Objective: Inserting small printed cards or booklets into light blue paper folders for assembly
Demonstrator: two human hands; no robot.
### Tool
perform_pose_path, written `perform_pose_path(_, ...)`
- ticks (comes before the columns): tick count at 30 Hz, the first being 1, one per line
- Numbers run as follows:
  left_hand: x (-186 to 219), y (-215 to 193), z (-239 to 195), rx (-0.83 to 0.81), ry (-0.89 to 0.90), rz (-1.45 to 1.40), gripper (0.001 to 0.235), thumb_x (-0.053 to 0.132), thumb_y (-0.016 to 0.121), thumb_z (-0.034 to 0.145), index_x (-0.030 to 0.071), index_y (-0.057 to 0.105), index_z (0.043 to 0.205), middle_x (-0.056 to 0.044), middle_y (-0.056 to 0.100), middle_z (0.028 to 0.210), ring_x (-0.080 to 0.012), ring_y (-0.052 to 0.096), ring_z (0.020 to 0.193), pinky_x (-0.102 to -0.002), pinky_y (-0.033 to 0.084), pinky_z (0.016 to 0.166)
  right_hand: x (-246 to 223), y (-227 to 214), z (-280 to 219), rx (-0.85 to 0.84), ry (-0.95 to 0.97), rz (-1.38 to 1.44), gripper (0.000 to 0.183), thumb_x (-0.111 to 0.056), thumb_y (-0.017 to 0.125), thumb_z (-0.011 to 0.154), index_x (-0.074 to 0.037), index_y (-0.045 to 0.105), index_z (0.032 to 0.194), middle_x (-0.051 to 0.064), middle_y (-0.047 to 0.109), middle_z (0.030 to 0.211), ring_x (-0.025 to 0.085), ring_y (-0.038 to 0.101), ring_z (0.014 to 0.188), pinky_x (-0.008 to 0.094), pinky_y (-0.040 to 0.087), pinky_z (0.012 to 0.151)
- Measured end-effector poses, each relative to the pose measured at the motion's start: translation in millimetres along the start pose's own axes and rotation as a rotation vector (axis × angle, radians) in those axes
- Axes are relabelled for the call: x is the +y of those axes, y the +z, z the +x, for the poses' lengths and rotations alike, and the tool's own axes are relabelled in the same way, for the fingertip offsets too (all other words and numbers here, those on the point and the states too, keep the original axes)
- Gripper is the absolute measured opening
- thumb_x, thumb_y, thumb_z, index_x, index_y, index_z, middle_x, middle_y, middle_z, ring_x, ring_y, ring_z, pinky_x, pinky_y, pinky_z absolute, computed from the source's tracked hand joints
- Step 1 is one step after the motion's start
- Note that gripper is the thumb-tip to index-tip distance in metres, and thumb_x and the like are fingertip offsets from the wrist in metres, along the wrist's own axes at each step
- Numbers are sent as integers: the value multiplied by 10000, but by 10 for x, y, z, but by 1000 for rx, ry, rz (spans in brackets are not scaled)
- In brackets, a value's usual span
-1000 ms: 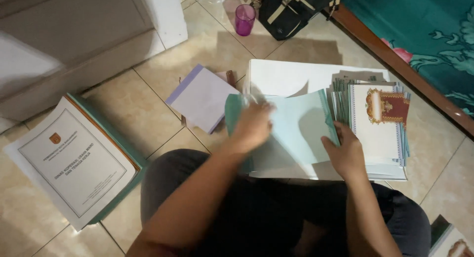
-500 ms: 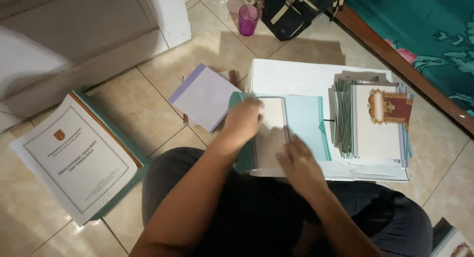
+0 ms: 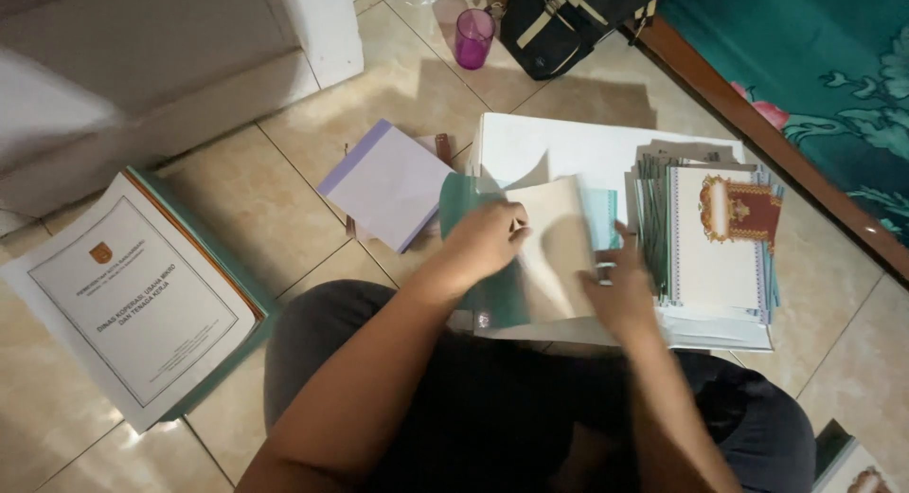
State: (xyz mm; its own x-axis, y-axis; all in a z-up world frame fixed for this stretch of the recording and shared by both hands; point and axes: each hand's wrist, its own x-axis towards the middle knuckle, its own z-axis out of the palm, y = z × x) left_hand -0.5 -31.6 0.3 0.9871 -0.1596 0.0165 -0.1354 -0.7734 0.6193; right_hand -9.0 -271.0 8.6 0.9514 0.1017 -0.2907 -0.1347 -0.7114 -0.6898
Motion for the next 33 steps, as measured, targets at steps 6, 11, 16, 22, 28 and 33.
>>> perform_pose_path(6, 305, -314, -155, -223, -192, -414, 705, 481, 296, 1087, -126, 645, 1162, -344, 689, 953, -421, 715, 818, -495, 554, 654, -331, -407, -409, 121, -89, -35, 466, -224, 691, 973, 42, 640, 1353, 364, 685, 989, 451, 720, 833, 516, 564, 595)
perform_pose_path(11, 549, -595, -193, -333, -349, -497, 1089, 758, 131, 956, -163, 360, 1491, -396, 505, 1422, -486, 538, 1328, -558, 470, 1063, -810, -86, -609, -251, -173, -22, 793, -555, 144, 1020, -76, 106, 1650, 339, 207, 1627, 568, 255, 1443, 727, 250, 1141)
perform_pose_path(16, 486, -491, -146, -32, -341, -432, 990, 704, 288, 983, -99, 196, 1555, -351, 647, 1202, -424, 695, 1102, -466, 593, 827, -452, 338, -388, -392, -285, -122, 929, -624, 29, 970, 42, 105, 1613, 287, 10, 1693, 476, -13, 1543, 586, -6, 1241)
perform_pose_path(22, 248, -246, -3, 234, -173, 92, 703, -23, 661, 849, -14, 405, 1504, -274, 557, 1372, -437, 604, 1230, -499, 531, 998, -266, 556, -394, -378, -269, -634, 859, -586, 321, 1054, -7, 44, 1625, 222, -54, 1708, 335, -35, 1580, 454, -70, 1275)
perform_pose_path(28, 55, -314, 63, -190, -553, -512, 793, 637, 192, 929, 97, 442, 1453, -192, 446, 1477, -346, 411, 1392, -495, 250, 1133, -431, 396, -450, -285, -310, -215, 965, -156, 573, 912, -172, -45, 1652, 236, 28, 1692, 417, 39, 1550, 540, 24, 1258)
perform_pose_path(33, 232, -345, -3, -281, -375, -493, 831, 590, 119, 1021, 6, 394, 1545, -318, 481, 1502, -456, 488, 1389, -553, 314, 1221, -329, 482, -350, -228, -414, -349, 822, -57, 465, 919, -170, 139, 1665, 225, 110, 1699, 403, 104, 1554, 533, 98, 1252)
